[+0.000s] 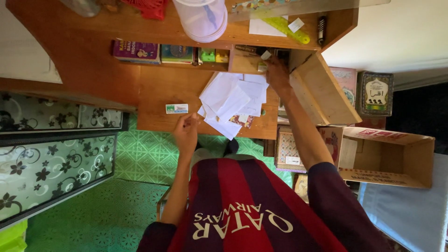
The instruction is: Organizing papers, pens, and other supplies on a desk.
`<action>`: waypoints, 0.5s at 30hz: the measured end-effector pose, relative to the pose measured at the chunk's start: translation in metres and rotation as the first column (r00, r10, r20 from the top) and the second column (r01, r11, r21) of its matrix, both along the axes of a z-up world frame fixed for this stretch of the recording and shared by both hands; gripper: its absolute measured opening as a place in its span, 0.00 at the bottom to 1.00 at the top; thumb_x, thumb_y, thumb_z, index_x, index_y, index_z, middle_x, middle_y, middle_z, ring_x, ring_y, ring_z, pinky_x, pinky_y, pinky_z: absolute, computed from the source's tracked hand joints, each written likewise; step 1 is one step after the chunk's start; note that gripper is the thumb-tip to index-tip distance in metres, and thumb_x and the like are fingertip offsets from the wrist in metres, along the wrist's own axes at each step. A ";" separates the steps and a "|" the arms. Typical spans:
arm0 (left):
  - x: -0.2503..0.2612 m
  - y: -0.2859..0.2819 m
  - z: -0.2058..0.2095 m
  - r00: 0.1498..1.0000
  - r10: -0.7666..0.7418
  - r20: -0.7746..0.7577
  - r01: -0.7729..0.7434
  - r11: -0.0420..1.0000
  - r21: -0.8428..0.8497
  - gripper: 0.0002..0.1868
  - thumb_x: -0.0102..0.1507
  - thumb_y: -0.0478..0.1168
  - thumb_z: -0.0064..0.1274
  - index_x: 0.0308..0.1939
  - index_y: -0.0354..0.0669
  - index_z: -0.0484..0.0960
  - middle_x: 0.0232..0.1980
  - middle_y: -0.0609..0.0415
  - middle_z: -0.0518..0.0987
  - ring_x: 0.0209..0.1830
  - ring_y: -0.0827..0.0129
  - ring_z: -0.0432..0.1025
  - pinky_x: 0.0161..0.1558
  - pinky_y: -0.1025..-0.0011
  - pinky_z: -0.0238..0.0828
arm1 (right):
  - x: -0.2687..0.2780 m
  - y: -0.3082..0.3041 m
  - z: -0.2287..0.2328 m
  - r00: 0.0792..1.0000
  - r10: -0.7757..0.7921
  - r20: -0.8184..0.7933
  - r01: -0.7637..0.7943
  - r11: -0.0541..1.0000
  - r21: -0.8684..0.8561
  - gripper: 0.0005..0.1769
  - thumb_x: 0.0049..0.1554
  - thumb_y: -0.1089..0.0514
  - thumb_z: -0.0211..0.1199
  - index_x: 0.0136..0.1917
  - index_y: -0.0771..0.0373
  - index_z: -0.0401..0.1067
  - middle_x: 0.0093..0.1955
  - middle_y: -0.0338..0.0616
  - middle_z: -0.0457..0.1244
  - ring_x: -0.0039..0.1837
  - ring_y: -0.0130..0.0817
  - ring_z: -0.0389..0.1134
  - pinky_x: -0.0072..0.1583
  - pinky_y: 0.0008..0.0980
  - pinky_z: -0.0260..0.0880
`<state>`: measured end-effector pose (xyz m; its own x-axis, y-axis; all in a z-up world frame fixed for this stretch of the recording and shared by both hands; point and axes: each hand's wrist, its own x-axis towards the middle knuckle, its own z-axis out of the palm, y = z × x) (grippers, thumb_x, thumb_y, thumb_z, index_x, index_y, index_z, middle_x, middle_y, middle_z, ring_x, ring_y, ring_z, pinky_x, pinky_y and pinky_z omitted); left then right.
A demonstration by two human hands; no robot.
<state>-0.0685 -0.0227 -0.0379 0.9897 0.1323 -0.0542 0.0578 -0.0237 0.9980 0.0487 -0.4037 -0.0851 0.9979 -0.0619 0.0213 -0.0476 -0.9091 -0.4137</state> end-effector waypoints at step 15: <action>0.035 0.041 -0.057 0.997 -0.059 0.050 0.046 0.973 0.225 0.16 0.68 0.39 0.59 0.57 0.37 0.79 0.46 0.52 0.80 0.41 0.73 0.75 0.42 0.74 0.75 | -0.056 0.065 0.020 0.953 0.075 0.292 -0.020 0.982 -0.188 0.22 0.59 0.55 0.70 0.65 0.60 0.72 0.60 0.50 0.63 0.64 0.50 0.65 0.62 0.53 0.64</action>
